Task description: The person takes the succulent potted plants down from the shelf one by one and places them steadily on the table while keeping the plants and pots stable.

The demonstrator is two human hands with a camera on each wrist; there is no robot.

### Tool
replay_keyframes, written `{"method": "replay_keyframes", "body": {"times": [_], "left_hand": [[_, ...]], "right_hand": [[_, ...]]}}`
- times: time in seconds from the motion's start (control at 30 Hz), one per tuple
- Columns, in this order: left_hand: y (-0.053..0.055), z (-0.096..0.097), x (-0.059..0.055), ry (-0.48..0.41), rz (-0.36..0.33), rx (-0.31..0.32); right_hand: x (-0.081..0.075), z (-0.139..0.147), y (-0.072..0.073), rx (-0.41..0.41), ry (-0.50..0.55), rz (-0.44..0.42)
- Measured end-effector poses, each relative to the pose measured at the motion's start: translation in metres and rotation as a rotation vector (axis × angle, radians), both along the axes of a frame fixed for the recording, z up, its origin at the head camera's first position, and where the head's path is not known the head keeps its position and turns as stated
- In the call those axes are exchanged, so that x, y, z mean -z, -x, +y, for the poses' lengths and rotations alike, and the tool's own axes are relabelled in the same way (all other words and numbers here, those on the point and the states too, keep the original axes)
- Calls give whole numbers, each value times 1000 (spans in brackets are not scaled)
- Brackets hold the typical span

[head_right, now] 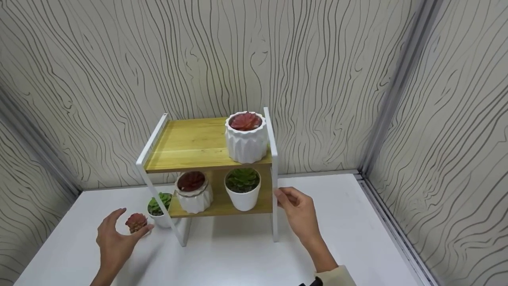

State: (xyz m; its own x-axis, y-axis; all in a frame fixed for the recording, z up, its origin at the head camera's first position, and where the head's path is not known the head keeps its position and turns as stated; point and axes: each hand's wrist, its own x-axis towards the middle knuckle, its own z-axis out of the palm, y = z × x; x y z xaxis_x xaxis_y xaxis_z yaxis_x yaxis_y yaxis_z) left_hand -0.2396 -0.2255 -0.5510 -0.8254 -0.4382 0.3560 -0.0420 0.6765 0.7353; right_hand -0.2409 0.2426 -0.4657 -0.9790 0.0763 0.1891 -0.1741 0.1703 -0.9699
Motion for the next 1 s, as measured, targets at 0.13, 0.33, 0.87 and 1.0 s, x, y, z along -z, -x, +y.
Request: {"method": "replay_keyframes", "body": {"times": [0.13,0.33,0.87,1.0], "left_hand": [[-3,9,-11,-4,40,48],[-7,20,-24,-58,92,117],[-14,39,-43,-197,-31,221],[-15,42,-46,-192,-28,249]], "right_hand": [[1,0,0,3,-23,7],[1,0,0,3,-42,7],[-4,1,-4,25,-57,-4],[-8,2,-7,48,-109,-10]]}}
